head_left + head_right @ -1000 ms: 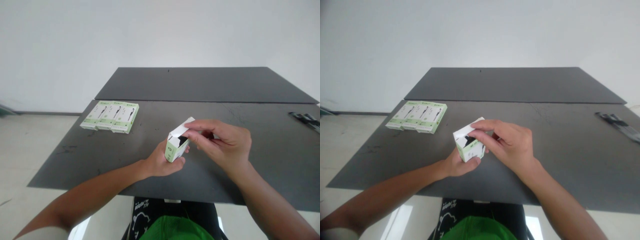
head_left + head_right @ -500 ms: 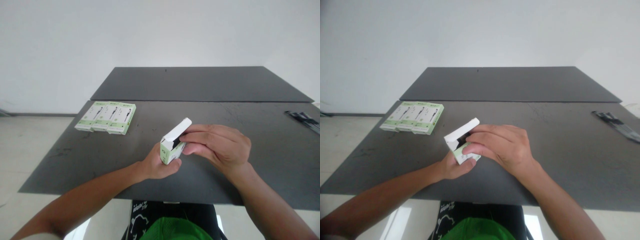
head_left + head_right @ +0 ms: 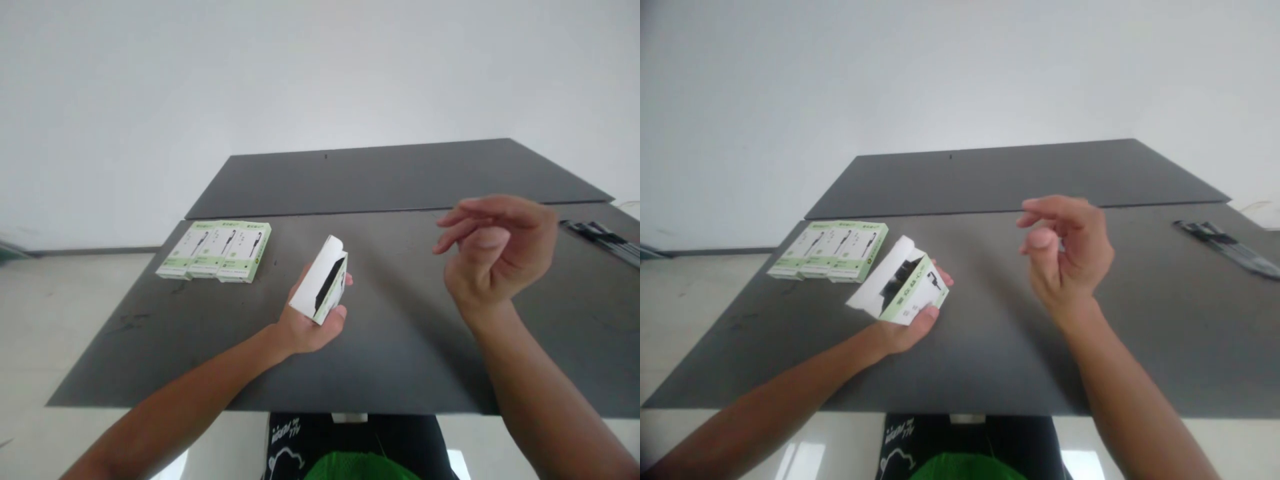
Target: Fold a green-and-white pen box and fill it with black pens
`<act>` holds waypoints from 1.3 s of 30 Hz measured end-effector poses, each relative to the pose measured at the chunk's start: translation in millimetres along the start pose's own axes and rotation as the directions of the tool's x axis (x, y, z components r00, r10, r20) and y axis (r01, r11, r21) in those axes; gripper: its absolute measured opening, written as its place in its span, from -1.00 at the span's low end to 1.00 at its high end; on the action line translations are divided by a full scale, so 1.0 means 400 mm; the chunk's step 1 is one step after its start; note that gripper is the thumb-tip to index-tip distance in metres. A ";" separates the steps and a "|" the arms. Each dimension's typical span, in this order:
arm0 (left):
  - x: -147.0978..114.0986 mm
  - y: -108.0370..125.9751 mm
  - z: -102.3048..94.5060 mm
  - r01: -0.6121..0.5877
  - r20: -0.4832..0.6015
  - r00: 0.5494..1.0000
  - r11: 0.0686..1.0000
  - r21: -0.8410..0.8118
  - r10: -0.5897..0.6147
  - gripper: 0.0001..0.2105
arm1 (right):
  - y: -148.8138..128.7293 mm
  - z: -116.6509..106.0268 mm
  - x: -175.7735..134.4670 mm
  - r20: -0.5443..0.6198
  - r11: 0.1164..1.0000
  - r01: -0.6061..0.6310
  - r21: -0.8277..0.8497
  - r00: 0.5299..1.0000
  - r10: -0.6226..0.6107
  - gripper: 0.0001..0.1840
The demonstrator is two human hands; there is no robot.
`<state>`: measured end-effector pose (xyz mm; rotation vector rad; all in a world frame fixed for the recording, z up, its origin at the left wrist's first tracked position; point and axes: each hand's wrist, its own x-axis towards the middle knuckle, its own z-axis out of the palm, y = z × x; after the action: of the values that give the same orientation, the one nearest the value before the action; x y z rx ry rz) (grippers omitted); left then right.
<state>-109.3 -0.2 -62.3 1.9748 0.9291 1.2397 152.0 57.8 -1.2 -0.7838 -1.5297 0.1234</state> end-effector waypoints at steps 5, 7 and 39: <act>-0.015 -0.022 -0.008 -0.060 0.023 0.998 0.995 0.074 0.059 -0.61 | 0.167 -0.133 0.085 -0.138 0.826 -0.149 -0.544 0.987 0.087 -0.57; -0.025 -0.032 -0.016 -0.010 0.046 0.999 0.990 0.139 0.003 -0.64 | 0.250 -0.242 0.090 -0.050 0.712 -0.152 -0.685 0.985 0.163 -0.53; -0.067 -0.120 -0.042 -0.029 0.090 0.996 0.915 0.402 -0.008 -0.59 | 0.474 -0.735 0.057 -0.043 0.140 -0.301 -0.943 0.529 0.848 -0.65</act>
<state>-144.6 7.0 -107.4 2.3326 1.2056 1.0116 497.5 102.7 -38.1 -2.5056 -1.6039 0.1434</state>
